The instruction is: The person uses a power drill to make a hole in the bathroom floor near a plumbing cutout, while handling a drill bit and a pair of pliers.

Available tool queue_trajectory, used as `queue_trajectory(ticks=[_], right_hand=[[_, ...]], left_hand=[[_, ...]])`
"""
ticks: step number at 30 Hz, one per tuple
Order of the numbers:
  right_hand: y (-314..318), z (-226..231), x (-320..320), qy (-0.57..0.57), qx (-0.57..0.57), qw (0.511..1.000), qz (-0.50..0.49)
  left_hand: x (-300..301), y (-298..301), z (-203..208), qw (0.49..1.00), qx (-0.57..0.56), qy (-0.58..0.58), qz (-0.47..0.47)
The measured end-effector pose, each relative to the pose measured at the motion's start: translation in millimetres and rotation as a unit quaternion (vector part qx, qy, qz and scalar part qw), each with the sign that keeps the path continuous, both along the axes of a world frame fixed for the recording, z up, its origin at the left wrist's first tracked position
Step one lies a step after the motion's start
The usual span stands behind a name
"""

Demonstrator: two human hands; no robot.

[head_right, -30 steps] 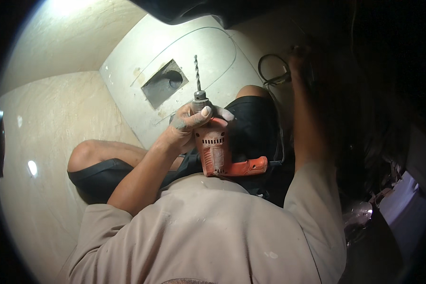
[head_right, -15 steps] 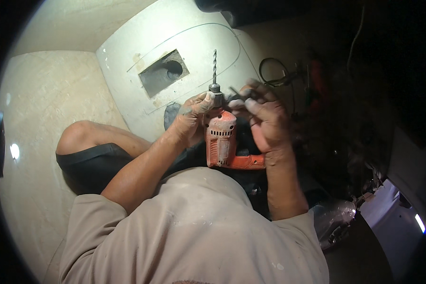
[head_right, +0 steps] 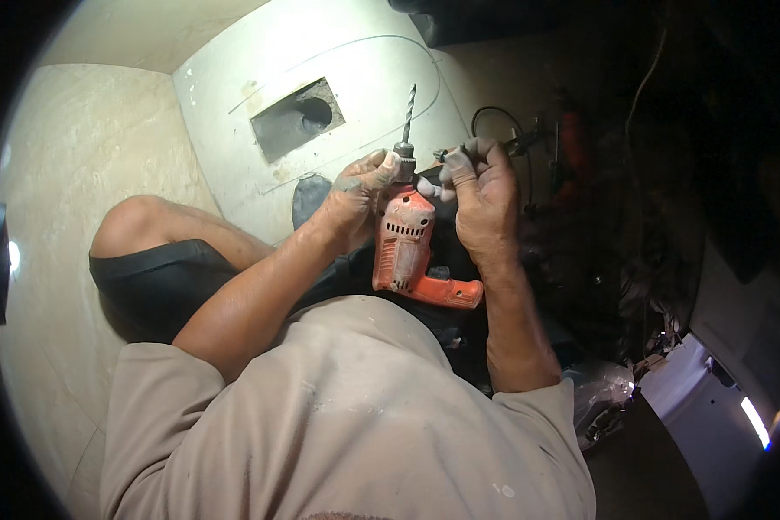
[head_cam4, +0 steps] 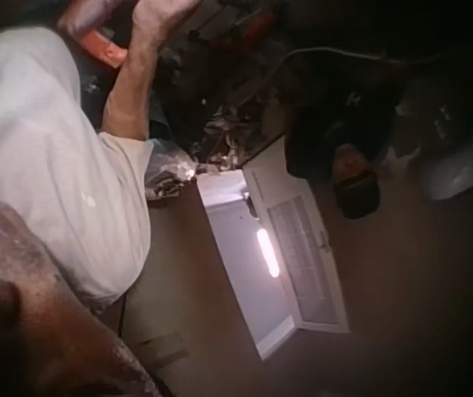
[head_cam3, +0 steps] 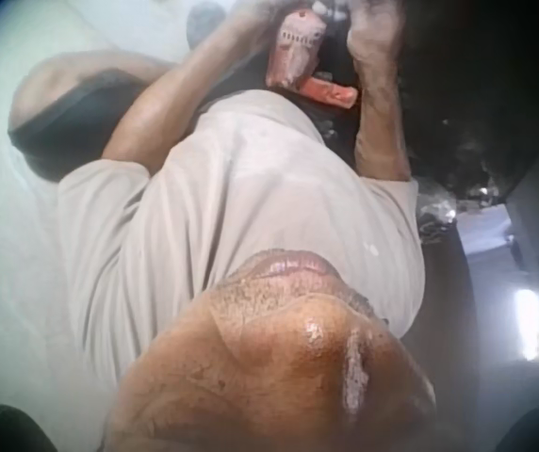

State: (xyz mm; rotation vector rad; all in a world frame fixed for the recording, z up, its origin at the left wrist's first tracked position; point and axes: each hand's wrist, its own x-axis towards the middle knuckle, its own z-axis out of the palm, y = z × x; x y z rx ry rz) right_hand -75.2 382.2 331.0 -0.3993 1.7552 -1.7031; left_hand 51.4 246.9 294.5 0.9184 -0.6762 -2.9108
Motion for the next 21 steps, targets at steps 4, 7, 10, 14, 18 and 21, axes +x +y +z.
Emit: queue_trajectory(ticks=[4, 7, 10, 14, 18, 21], right_hand=[[-5, -3, 7, 0.067, 0.032, 0.996, 0.039], [-10, -5, 10, 0.129, 0.044, 0.988, 0.069], [-12, -5, 8, 0.172, 0.05, 0.981, 0.074], [-11, -5, 1, 0.224, 0.078, 0.967, 0.088], [-10, -12, 2, 0.216, 0.069, 0.968, 0.108], [-8, -18, 6, 0.203, 0.06, 0.974, 0.083]], left_hand=[[1, -1, -2, 0.999, 0.0, 0.033, -0.001], [1, -1, -5, 0.999, 0.021, 0.044, -0.005], [1, -1, -8, 0.998, 0.035, 0.047, -0.015], [0, 0, -11, 0.995, 0.05, 0.082, -0.019], [-1, 2, -12, 0.998, -0.051, 0.021, -0.004], [-1, 2, -12, 1.0, -0.013, 0.027, 0.007]])
